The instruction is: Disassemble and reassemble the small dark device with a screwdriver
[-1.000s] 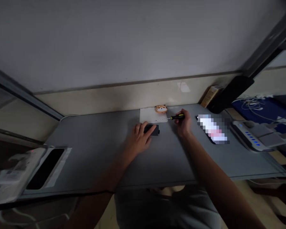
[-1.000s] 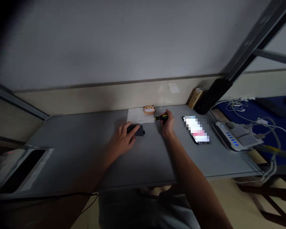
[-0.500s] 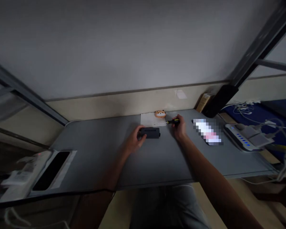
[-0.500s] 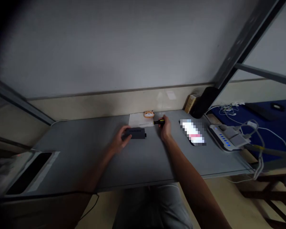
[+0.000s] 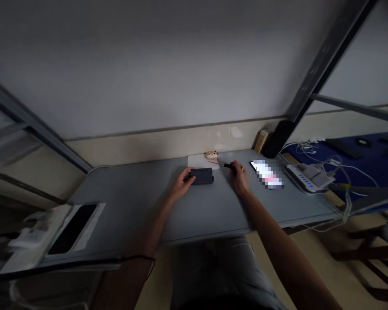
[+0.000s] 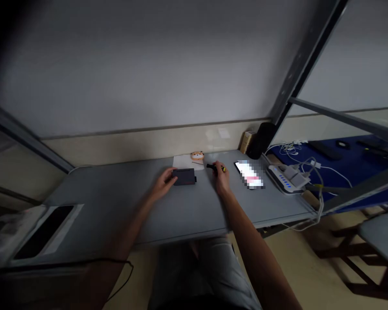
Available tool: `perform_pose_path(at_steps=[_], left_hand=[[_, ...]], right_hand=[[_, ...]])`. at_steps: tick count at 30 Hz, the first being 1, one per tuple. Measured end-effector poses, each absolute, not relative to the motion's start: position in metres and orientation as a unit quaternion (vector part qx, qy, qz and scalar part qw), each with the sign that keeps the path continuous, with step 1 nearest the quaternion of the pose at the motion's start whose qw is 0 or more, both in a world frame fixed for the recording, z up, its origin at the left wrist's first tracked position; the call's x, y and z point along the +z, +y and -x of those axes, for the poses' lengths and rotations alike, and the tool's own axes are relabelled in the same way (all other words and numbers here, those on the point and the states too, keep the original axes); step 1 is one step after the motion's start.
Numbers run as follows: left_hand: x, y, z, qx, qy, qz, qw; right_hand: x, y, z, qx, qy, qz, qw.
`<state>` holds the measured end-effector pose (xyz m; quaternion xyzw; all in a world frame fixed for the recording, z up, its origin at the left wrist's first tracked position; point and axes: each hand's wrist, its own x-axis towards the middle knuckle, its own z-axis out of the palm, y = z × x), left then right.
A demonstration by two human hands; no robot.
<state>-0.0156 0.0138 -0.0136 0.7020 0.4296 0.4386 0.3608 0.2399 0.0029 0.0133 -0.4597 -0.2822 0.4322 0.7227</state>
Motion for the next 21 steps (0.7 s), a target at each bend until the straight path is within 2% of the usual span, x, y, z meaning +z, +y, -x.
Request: perform_pose_path(at_steps=[8,21], left_hand=[[-0.020,0.017,0.015,0.427,0.440,-0.721,0.324],[-0.018,0.015,0.013,0.387,0.463,-0.779,0.171]], right_hand=[[0.015,-0.037,-0.238,0.398,-0.293,0.480,0.725],[0.028,-0.063,-0.234,0.394,-0.315,0.530,0.681]])
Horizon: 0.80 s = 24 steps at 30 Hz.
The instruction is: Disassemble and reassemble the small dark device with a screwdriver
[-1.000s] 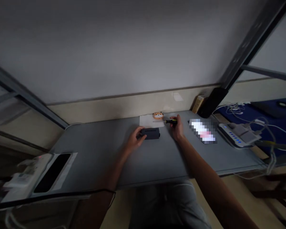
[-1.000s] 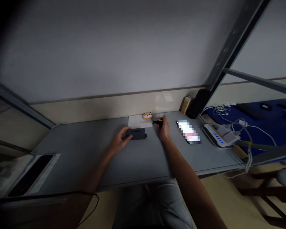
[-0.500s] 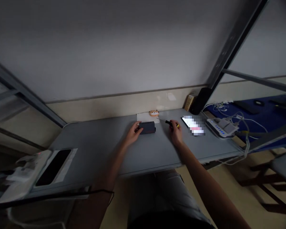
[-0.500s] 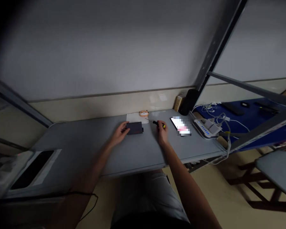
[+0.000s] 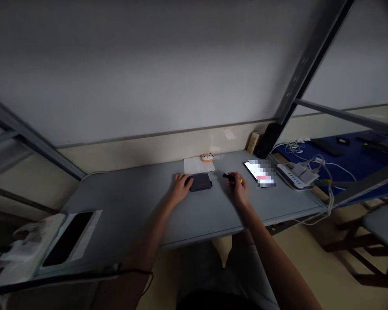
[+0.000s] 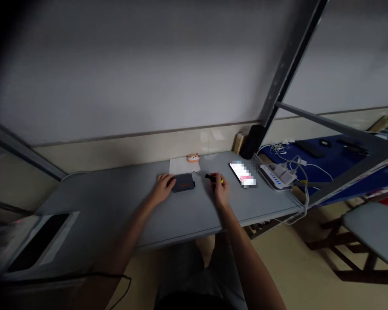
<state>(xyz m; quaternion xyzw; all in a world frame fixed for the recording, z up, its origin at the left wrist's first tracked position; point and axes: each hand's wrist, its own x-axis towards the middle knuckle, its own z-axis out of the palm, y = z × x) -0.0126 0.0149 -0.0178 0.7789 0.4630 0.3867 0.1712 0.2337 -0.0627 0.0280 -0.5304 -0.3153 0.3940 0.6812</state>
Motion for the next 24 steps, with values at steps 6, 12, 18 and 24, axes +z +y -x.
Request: perform_pose_path(at_steps=[6,12,18,24], left_hand=[[-0.014,0.010,0.013,0.379,0.472,-0.783,0.143],[-0.012,0.011,0.013,0.374,0.479,-0.783,0.128],[-0.013,0.009,0.013,0.370,0.477,-0.787,0.128],[-0.014,0.010,0.012,0.374,0.476,-0.783,0.144]], right_hand=[[0.028,-0.072,-0.237,0.355,-0.303,0.551,0.692],[0.023,-0.081,-0.240,0.331,-0.351,0.587,0.651],[0.022,-0.080,-0.241,0.349,-0.412,0.577,0.613],[0.018,-0.086,-0.238,0.395,-0.573,0.514,0.501]])
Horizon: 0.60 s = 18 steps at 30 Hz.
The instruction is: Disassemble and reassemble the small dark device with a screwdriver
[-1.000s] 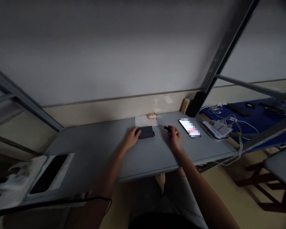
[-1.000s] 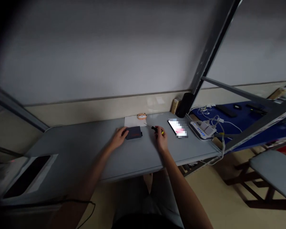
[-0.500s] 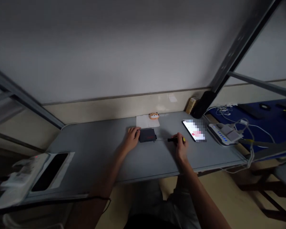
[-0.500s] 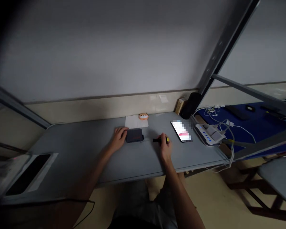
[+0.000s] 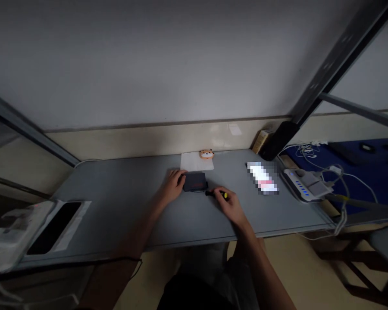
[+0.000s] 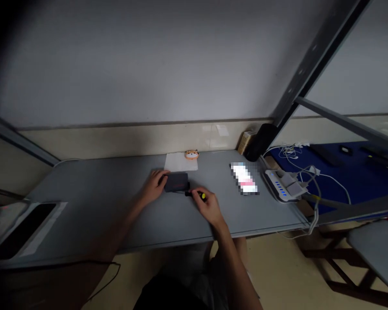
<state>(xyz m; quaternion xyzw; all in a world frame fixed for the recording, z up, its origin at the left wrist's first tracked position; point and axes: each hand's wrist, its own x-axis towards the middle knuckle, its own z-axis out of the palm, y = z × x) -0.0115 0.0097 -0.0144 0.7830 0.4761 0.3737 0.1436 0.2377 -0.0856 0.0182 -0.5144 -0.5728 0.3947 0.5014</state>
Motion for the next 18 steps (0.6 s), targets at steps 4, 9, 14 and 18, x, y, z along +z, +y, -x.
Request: perform_pose_path(at_steps=[4,9,14,18], left_hand=[[-0.0142,0.0099,0.0107,0.378,0.479,-0.778,0.153],[-0.0122,0.0093,0.0104,0.377,0.480,-0.775,0.159],[-0.0100,0.0070,0.0097,0.384,0.463,-0.785,0.150],[-0.0077,0.0042,0.0092,0.387,0.457,-0.790,0.134]], right_hand=[[0.0143,-0.0881,-0.2381,0.425,-0.629,0.477,0.443],[0.0138,-0.0878,-0.2406,0.422,-0.627,0.469,0.457],[0.0130,-0.0875,-0.2404,0.424,-0.621,0.472,0.461],[0.0111,-0.0874,-0.2404,0.427,-0.636,0.469,0.440]])
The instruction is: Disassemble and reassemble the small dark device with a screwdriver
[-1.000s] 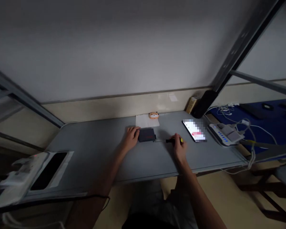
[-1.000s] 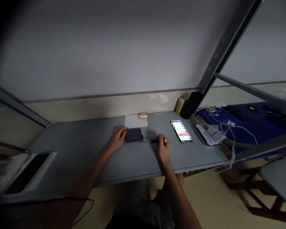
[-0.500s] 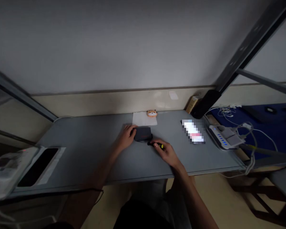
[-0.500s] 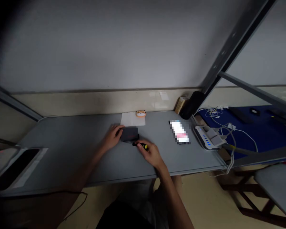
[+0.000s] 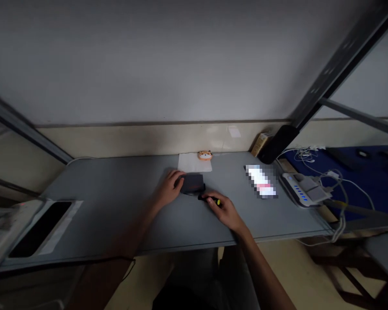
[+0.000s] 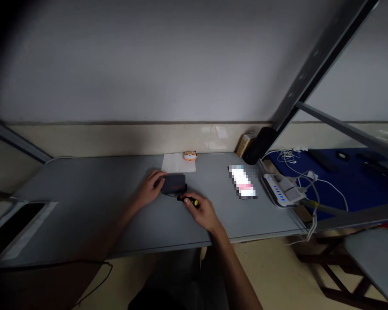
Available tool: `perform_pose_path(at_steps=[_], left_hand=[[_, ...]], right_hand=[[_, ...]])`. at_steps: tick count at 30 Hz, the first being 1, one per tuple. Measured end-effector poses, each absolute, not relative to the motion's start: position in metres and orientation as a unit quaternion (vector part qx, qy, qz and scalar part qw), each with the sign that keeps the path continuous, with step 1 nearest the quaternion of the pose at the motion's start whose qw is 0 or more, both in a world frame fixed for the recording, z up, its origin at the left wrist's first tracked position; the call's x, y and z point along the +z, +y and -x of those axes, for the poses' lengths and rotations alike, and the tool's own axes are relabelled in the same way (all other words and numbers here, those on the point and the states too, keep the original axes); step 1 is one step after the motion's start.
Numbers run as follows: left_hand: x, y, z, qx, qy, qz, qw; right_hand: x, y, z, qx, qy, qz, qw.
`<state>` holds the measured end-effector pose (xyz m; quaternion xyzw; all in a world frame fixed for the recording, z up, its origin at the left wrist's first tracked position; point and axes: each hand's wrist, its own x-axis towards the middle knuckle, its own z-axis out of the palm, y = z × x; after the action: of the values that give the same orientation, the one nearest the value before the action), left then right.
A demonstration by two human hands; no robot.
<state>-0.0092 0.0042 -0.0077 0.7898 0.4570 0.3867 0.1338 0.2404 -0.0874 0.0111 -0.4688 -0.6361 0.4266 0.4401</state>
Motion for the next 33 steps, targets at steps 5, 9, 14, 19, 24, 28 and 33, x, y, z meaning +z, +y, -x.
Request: perform_pose_path(at_steps=[5,9,14,19,24,28,33], left_hand=[[-0.005,0.002,0.010,0.399,0.443,-0.794,0.122],[-0.005,0.001,0.009,0.407,0.436,-0.794,0.118],[-0.003,0.000,0.008,0.414,0.429,-0.796,0.105],[0.007,-0.009,0.006,0.433,0.364,-0.821,0.076],[0.017,-0.019,-0.001,0.421,0.309,-0.851,0.058],[0.017,-0.022,-0.006,0.407,0.297,-0.862,0.046],[0.013,-0.027,-0.009,0.349,0.306,-0.884,0.053]], right_hand=[[0.012,-0.086,-0.241,0.450,-0.604,0.460,0.470],[0.013,-0.086,-0.240,0.454,-0.615,0.457,0.455],[0.016,-0.086,-0.239,0.447,-0.591,0.472,0.477],[0.027,-0.086,-0.241,0.386,-0.518,0.540,0.540],[0.033,-0.090,-0.244,0.328,-0.385,0.628,0.591],[0.035,-0.089,-0.243,0.309,-0.334,0.661,0.597],[0.038,-0.087,-0.242,0.330,-0.360,0.666,0.564]])
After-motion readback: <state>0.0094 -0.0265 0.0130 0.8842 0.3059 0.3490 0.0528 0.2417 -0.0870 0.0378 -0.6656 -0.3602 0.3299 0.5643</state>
